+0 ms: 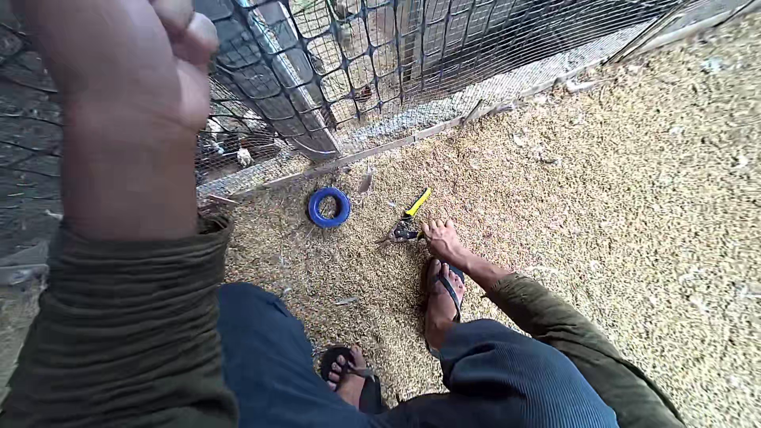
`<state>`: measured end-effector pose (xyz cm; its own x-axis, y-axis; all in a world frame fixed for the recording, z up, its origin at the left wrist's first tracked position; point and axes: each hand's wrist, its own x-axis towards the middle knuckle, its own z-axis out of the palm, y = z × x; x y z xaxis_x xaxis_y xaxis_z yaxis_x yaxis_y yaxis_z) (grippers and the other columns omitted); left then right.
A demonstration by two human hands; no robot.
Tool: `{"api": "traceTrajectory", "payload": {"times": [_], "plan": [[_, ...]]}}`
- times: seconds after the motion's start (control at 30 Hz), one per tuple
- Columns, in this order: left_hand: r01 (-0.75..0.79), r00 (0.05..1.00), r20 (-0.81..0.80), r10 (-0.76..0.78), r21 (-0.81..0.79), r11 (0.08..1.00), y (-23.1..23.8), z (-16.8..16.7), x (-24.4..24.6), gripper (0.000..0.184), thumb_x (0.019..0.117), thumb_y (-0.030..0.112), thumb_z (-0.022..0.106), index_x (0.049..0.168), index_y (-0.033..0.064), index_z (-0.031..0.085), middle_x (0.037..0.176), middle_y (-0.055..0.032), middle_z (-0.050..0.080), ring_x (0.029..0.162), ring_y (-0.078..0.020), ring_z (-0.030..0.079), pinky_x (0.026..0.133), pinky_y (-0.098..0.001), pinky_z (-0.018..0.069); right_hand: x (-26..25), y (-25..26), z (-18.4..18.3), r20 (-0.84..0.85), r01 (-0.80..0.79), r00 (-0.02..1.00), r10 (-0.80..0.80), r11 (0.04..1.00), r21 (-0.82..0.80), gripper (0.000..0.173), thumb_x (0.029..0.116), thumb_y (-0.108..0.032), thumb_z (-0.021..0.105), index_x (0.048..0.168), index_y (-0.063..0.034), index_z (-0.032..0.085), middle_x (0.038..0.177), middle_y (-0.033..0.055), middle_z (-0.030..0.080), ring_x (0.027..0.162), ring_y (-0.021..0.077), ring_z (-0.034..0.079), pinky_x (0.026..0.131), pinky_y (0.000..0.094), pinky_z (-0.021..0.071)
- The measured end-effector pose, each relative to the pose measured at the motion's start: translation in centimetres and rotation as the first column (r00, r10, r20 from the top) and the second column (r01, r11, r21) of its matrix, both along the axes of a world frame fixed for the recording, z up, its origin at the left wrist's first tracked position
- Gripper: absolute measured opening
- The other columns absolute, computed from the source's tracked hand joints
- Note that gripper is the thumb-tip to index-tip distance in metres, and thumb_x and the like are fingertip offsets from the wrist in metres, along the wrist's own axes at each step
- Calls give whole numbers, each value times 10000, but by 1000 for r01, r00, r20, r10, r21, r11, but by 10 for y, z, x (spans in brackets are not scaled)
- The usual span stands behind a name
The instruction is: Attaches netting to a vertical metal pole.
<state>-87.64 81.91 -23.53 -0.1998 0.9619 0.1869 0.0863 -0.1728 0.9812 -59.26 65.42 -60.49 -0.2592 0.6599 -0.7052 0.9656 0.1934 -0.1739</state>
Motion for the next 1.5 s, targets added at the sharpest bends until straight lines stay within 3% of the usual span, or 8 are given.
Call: {"api": "traceTrajectory", "payload": {"times": [0.33, 0.53, 0.67, 0.8, 0.9, 1.2, 1.4, 1.5], "plan": [[12, 992, 129, -8, -28, 1000, 5, 9, 8, 361, 1033, 27, 407, 726, 218, 405, 535, 103, 372, 446, -24, 328, 453, -166, 352, -11, -14, 10, -450, -147, 823, 346, 896, 420, 237, 892, -147, 643, 1081, -5, 669, 1088, 214, 688, 1071, 422, 655, 850, 625, 479], [62, 991, 125, -58, -25, 998, 13, 11, 3, 306, 1054, 75, 424, 774, 199, 427, 531, 108, 346, 436, -22, 305, 438, -169, 313, -21, -33, 50, -749, -110, 656, 93, 994, 27, 246, 847, -117, 628, 1015, 62, 656, 963, 243, 683, 892, 400, 678, 790, 596, 518], [87, 993, 91, -79, -78, 993, 10, 12, 0, 189, 1113, 273, 414, 1064, 163, 560, 615, 104, 373, 449, -30, 334, 422, -185, 334, -17, -40, 117, -863, 10, 480, -159, 984, -176, 271, 857, -98, 593, 1063, 68, 647, 872, 171, 652, 760, 227, 622, 693, 431, 514], [76, 993, 90, -70, -68, 995, 13, 6, -2, 258, 1110, 296, 420, 1196, 113, 579, 708, 66, 460, 485, -29, 371, 438, -191, 356, -11, -21, 193, -986, 64, 95, -136, 989, -130, 367, 885, -250, 683, 1201, -64, 688, 1459, 79, 533, 1265, 136, 569, 1011, 353, 546], [75, 985, 164, -62, -74, 994, 10, 2, 7, 296, 1112, 319, 406, 1206, 107, 590, 666, 73, 418, 486, -35, 367, 455, -202, 358, -16, 18, 266, -990, 54, 50, 135, 989, 138, 226, 902, -305, 674, 1051, -136, 693, 1648, 28, 344, 1448, 112, 395, 1115, 301, 433], [302, 803, 547, -238, -29, 953, -15, -11, -1, 228, 1121, 214, 348, 1049, 131, 548, 594, 92, 438, 453, -2, 413, 434, -157, 401, -88, 74, 355, -959, 47, -19, 282, 959, 281, 547, 903, -293, 627, 1344, 29, 592, 1558, 146, 460, 1369, 100, 495, 1084, 271, 462], [151, 914, 399, -79, -153, 977, -36, 18, -24, 231, 1112, 162, 397, 1229, 55, 564, 858, 21, 557, 713, -27, 538, 666, -200, 491, -121, 71, 361, -963, 181, -64, 263, 952, 248, 410, 881, -202, 633, 1178, 80, 647, 1524, 212, 477, 1424, 192, 459, 1132, 349, 445], [134, 929, 359, -93, -92, 987, -30, 18, -26, 200, 1107, 219, 391, 1088, 119, 563, 776, 61, 529, 640, -2, 522, 588, -172, 482, -143, 68, 353, -962, 298, -108, 252, 931, 211, 340, 860, -150, 662, 1084, 105, 666, 1479, 257, 511, 1429, 256, 467, 1147, 406, 451]]}}
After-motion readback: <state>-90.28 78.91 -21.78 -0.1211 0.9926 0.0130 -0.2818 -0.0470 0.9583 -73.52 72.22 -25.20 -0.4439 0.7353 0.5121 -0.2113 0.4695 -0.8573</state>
